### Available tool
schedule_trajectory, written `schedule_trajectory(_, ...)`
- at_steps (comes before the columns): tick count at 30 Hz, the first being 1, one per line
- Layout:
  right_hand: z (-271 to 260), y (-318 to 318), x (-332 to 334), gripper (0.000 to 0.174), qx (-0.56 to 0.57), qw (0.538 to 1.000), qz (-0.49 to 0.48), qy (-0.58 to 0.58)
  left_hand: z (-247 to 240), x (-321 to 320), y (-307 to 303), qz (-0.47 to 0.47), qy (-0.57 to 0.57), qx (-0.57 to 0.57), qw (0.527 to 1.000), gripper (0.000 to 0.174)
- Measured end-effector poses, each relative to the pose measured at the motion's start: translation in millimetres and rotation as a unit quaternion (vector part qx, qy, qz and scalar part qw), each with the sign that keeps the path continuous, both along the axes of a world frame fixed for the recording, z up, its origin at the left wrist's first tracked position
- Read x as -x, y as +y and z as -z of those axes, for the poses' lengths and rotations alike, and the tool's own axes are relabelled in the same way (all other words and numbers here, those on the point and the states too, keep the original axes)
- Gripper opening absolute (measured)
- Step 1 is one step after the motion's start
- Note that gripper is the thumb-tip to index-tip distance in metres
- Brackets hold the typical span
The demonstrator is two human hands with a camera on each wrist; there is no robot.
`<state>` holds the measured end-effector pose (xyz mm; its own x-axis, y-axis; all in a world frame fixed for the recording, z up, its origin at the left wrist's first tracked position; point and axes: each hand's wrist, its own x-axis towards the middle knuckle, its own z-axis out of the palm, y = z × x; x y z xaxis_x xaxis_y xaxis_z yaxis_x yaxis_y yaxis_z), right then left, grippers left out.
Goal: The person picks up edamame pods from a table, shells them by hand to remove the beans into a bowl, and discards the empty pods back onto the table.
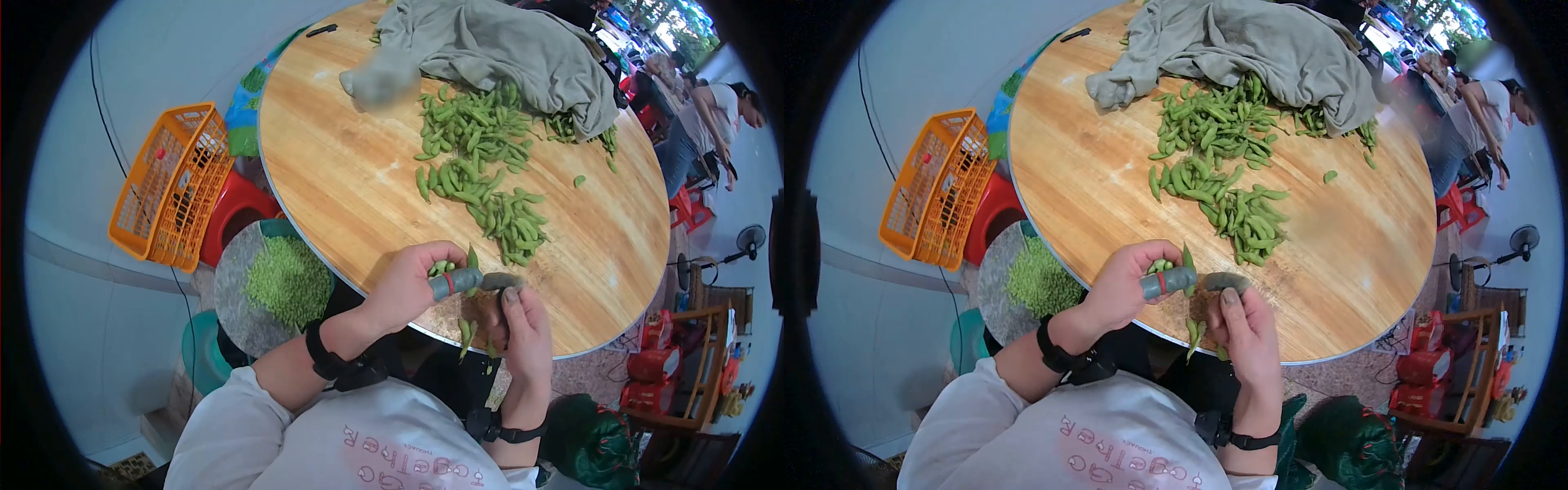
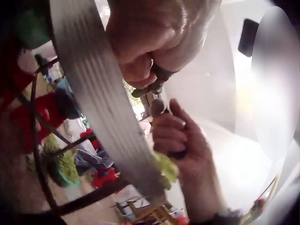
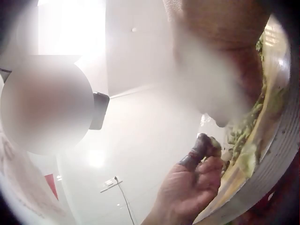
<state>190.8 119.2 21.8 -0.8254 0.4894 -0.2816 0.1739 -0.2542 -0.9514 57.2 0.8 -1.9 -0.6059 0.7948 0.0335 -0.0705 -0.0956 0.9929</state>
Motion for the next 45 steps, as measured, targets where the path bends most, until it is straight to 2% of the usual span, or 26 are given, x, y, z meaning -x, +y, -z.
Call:
schedule_trajectory(1,2.3,-2.1,-2.8,0.023,-0.008,1.0,-0.02,-0.014,0.1,-1.5,0.8,0.036,-0.207,-0.043,0.977,0.01)
schedule_trajectory(3,5.0,-6.4,-6.5,0.025,0.034,0.998,-0.036,0.035,-0.5,-5.7,4.6,0.039,-0.223,-0.067,0.972,0.009)
schedule_trajectory(5,6.8,-3.9,-12.2,0.023,0.135,0.983,-0.096,0.078,-1.1,-9.6,8.2,0.042,-0.24,-0.09,0.966,0.008)
schedule_trajectory(8,8.6,-5.4,-11.7,0.018,0.142,0.984,-0.077,0.08,-0.2,-15.4,12.6,0.04,-0.235,-0.074,0.968,0.008)
schedule_trajectory(10,8.1,-4.9,-11.3,0.016,0.136,0.986,-0.068,0.075,4.4,-19.2,15.6,0.011,-0.148,-0.067,0.987,0.007)
schedule_trajectory(14,2.6,-5.4,-10.5,0.013,0.24,0.968,-0.041,0.059,2.1,-20.1,11.9,0.027,-0.131,-0.045,0.99,0.007)
schedule_trajectory(16,2.4,-5.4,-11.3,0.013,0.27,0.96,-0.032,0.057,6.0,-18.3,8.8,0.127,-0.329,-0.126,0.927,0.007)
schedule_trajectory(17,2.1,-4.5,-11.8,0.013,0.297,0.951,-0.038,0.073,5.9,-17.4,8.3,0.126,-0.33,-0.125,0.927,0.007)
schedule_trajectory(19,3.1,-4.2,-11.9,0.012,0.324,0.941,-0.044,0.088,5.8,-15.5,8.2,0.158,-0.394,-0.129,0.896,0.011)
schedule_trajectory(20,5.1,-4.2,-11.8,0.011,0.267,0.961,-0.022,0.066,6.0,-17.0,10.3,0.158,-0.394,-0.129,0.896,0.011)
schedule_trajectory(21,7.4,-3.8,-11.6,0.011,0.209,0.977,0.0,0.042,6.5,-19.9,14.1,0.116,-0.213,-0.087,0.966,0.012)
schedule_trajectory(22,10.2,-3.5,-11.9,0.011,0.209,0.977,0.0,0.041,7.1,-21.6,16.2,0.068,-0.024,-0.042,0.997,0.013)
schedule_trajectory(23,13.8,-3.5,-12.6,0.01,0.056,0.998,0.007,0.02,4.6,-21.9,16.1,0.068,-0.026,-0.041,0.996,0.013)
schedule_trajectory(24,16.5,-3.5,-13.0,0.009,-0.099,0.995,0.013,-0.002,-1.1,-21.8,15.9,0.065,0.004,0.021,0.998,0.014)
schedule_trajectory(25,17.6,-3.2,-12.0,0.009,-0.099,0.995,0.013,-0.003,-4.6,-21.2,16.6,0.062,0.036,0.081,0.994,0.016)
schedule_trajectory(27,19.5,-1.7,-8.2,0.009,-0.187,0.98,0.055,-0.024,-2.5,-19.6,18.8,0.061,0.046,0.069,0.995,0.017)
schedule_trajectory(29,25.3,2.2,-6.5,0.01,-0.176,0.982,0.063,-0.024,0.8,-17.1,19.7,0.06,0.057,0.059,0.995,0.018)
schedule_trajectory(31,26.3,6.0,-4.9,0.011,-0.165,0.984,0.07,-0.023,2.2,-13.6,20.2,0.134,-0.172,0.022,0.976,0.023)
schedule_trajectory(34,19.7,12.0,-2.6,0.013,-0.15,0.986,0.058,-0.04,-3.8,-14.9,21.3,0.123,-0.2,0.024,0.972,0.028)
schedule_trajectory(35,15.2,14.7,-2.8,0.012,-0.115,0.989,0.097,-0.007,-4.0,-14.7,21.5,0.122,-0.201,0.024,0.972,0.028)
schedule_trajectory(36,11.3,16.3,-2.3,0.012,-0.081,0.987,0.135,0.026,-3.8,-15.0,21.9,0.085,-0.018,0.037,0.996,0.028)
schedule_trajectory(37,8.4,14.8,0.0,0.012,-0.08,0.988,0.133,0.024,-3.6,-15.9,22.0,0.044,0.166,0.05,0.984,0.028)
schedule_trajectory(39,5.8,10.1,3.4,0.013,-0.155,0.985,0.069,0.018,-6.0,-20.7,21.7,0.043,0.168,0.06,0.983,0.027)
schedule_trajectory(40,9.2,11.3,0.8,0.011,-0.15,0.987,0.058,0.013,-7.2,-22.2,22.3,0.042,0.172,0.068,0.982,0.026)
schedule_trajectory(44,12.4,12.1,-1.1,0.008,-0.207,0.975,0.076,-0.023,-2.9,-21.6,21.7,0.062,0.162,0.101,0.98,0.027)
schedule_trajectory(45,13.2,12.2,-1.4,0.008,-0.205,0.974,0.083,-0.039,0.7,-20.2,22.1,0.067,0.249,0.069,0.964,0.029)
